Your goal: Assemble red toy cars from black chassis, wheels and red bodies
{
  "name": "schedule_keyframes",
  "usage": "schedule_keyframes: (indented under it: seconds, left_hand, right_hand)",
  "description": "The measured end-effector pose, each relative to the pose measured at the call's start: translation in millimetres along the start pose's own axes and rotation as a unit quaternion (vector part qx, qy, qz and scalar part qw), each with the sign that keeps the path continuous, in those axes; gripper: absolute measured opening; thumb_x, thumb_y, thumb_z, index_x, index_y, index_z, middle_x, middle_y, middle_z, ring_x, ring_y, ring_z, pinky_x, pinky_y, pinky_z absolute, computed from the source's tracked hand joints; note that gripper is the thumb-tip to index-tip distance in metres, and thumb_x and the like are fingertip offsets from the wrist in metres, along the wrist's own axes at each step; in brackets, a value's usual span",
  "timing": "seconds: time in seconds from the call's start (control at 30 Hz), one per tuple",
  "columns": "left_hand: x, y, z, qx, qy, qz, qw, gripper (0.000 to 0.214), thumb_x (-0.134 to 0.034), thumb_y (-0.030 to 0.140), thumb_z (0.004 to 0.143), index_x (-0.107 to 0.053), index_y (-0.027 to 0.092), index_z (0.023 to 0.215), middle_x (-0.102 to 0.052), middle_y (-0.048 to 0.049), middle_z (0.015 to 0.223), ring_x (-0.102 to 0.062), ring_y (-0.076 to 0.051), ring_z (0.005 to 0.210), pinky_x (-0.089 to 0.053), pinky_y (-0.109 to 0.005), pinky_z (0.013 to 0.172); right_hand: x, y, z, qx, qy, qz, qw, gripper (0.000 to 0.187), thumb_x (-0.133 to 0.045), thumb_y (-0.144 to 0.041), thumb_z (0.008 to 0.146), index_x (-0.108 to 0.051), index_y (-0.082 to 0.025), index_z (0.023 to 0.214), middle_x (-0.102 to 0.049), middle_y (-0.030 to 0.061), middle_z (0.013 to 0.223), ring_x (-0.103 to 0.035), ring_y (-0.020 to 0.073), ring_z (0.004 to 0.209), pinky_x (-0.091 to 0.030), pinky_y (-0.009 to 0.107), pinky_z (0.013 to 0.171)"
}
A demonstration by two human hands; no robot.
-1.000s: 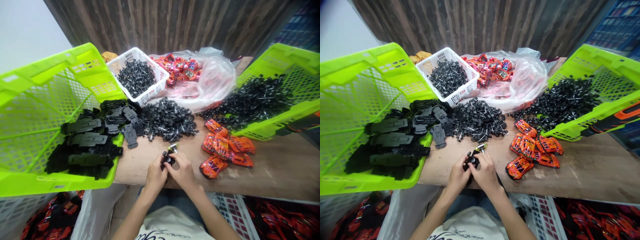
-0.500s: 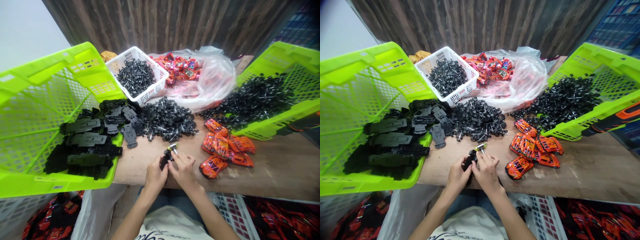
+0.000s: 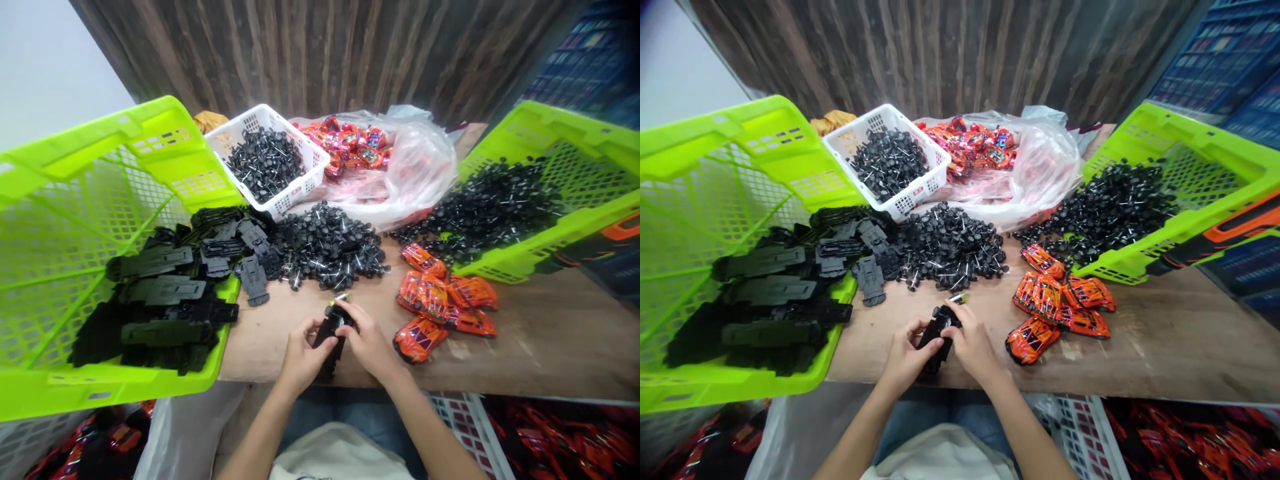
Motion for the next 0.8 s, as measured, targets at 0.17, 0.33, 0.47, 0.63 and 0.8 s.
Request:
schedule_keyframes:
  seconds: [0.17, 0.33, 0.47, 0.63, 0.8]
  left_hand:
    - [-2.1, -5, 11, 0.073, 0.01, -0.113, 0.991, 0.029, -0.077, 0.024, 0.06, -0.059, 0.013, 0.081, -0.067, -0.0024, 0.072, -0.062, -0.014, 0.063, -0.05, -0.024, 0.059]
    - [-6.9, -7, 30, 0.088, 0.082, -0.22, 0.968, 0.038, -0.076, 0.017, 0.056, -0.057, 0.013, 0.089, -0.068, -0.001, 0.072, -0.062, -0.013, 0.059, -0.052, -0.024, 0.057]
    - [-12.2, -7, 40, 0.082, 0.14, -0.286, 0.944, 0.04, -0.077, 0.012, 0.054, -0.059, 0.013, 0.09, -0.069, -0.0011, 0.079, -0.065, -0.013, 0.068, -0.053, -0.023, 0.064]
    - [-20.8, -10, 50, 0.052, 0.182, -0.306, 0.933, 0.049, -0.081, 0.016, 0.053, -0.059, 0.014, 0.097, -0.069, -0.0048, 0.091, -0.067, -0.016, 0.078, -0.053, -0.025, 0.068]
    - [-30.3, -9, 52, 0.006, 0.203, -0.316, 0.927, 0.052, -0.08, 0.02, 0.058, -0.057, 0.016, 0.104, -0.068, -0.0057, 0.097, -0.067, -0.017, 0.08, -0.054, -0.027, 0.068]
  right_hand:
    - [58, 10, 41, -0.031, -0.022, -0.117, 0.992, 0.038, -0.05, -0.021, 0.084, -0.055, -0.021, 0.121, -0.061, 0.0083, 0.117, -0.056, 0.0203, 0.106, -0.043, 0.037, 0.092]
    - [113, 37, 105, -0.166, 0.055, -0.341, 0.923, 0.022, -0.059, -0.012, 0.075, -0.064, -0.014, 0.097, -0.066, 0.0143, 0.101, -0.058, 0.0266, 0.102, -0.039, 0.041, 0.091]
    - [127, 34, 126, -0.138, 0.045, -0.306, 0.941, 0.012, -0.054, -0.016, 0.08, -0.065, -0.015, 0.083, -0.069, 0.0064, 0.082, -0.063, 0.017, 0.079, -0.045, 0.026, 0.075]
    - [100, -2, 83, -0.074, 0.051, -0.253, 0.963, 0.011, -0.053, -0.019, 0.082, -0.064, -0.016, 0.084, -0.068, 0.0041, 0.083, -0.062, 0.0157, 0.078, -0.047, 0.025, 0.073]
    - [31, -21, 13, 0.099, 0.041, -0.198, 0.974, 0.013, -0.047, -0.015, 0.088, -0.059, -0.017, 0.089, -0.063, 0.006, 0.087, -0.058, 0.0192, 0.085, -0.047, 0.032, 0.076]
Point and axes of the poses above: each hand's wrist, its own z-axis towards the middle knuckle, its own x-axis out of the back of the hand, y = z × x, the point moved 1 cm from there along z, towards the middle knuckle
